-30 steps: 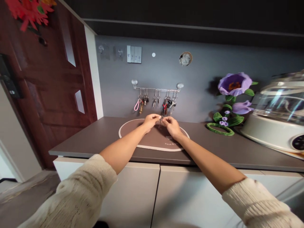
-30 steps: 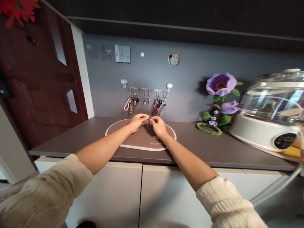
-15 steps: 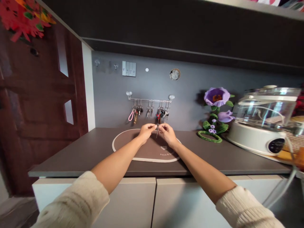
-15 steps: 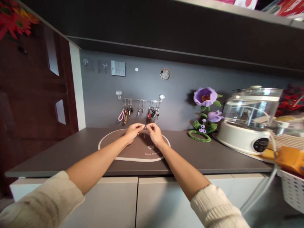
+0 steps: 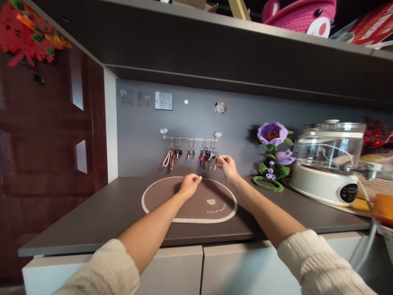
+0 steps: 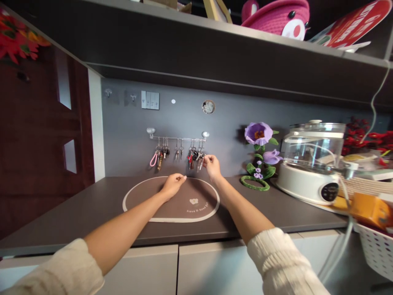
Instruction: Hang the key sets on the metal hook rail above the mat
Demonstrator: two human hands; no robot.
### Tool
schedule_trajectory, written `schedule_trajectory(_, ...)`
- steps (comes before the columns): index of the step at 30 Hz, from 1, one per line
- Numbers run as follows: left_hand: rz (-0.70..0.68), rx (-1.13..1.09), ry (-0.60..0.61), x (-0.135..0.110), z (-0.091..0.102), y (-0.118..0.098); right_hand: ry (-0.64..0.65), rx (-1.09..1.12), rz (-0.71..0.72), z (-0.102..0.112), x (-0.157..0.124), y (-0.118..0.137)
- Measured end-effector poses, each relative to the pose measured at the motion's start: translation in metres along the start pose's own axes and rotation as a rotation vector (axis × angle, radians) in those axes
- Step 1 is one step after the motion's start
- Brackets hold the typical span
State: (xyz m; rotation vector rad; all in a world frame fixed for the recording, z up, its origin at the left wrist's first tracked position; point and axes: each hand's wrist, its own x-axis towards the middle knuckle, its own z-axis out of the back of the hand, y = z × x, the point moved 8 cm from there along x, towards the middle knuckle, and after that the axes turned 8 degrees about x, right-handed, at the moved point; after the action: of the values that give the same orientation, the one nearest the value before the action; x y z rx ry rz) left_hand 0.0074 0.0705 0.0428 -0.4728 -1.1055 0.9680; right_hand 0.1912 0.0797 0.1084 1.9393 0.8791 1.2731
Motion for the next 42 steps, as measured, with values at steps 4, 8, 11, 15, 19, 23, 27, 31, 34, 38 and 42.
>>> schedule_trajectory(4,0.041,0.040,-0.007,0.001,-0.001,0.004,-0.034,0.005,-0.065,-0.001,0.024,0.009)
schedule_trajectory(8,0.094,0.022,-0.019,0.001,-0.002,0.010,-0.082,-0.019,-0.113,-0.005,0.046,0.012)
schedule_trajectory(11,0.126,0.004,-0.023,0.000,-0.002,0.013,-0.073,-0.064,-0.165,-0.011,0.056,0.010)
schedule_trajectory(15,0.160,-0.005,-0.013,-0.001,-0.002,0.014,-0.064,-0.123,-0.203,-0.015,0.063,0.007)
schedule_trajectory(19,0.183,-0.027,-0.019,-0.001,-0.001,0.015,-0.082,-0.162,-0.219,-0.013,0.066,0.004)
schedule_trajectory(23,0.193,-0.055,-0.021,-0.002,-0.001,0.015,-0.093,-0.154,-0.254,-0.008,0.066,-0.003)
schedule_trajectory(27,0.203,-0.062,-0.021,-0.002,0.000,0.015,-0.081,-0.154,-0.269,-0.003,0.066,-0.011)
schedule_trajectory(31,0.205,-0.053,-0.036,0.000,0.001,0.017,-0.032,-0.117,-0.255,-0.002,0.063,-0.018)
schedule_trajectory(34,0.207,-0.076,-0.032,0.001,0.000,0.020,-0.006,-0.083,-0.257,0.001,0.056,-0.023)
schedule_trajectory(38,0.221,-0.094,-0.009,0.001,0.003,0.023,-0.136,-0.069,-0.315,0.018,0.035,-0.030)
schedule_trajectory(42,0.176,-0.139,0.013,-0.003,0.013,0.011,-0.137,-0.084,-0.366,0.020,-0.002,-0.029)
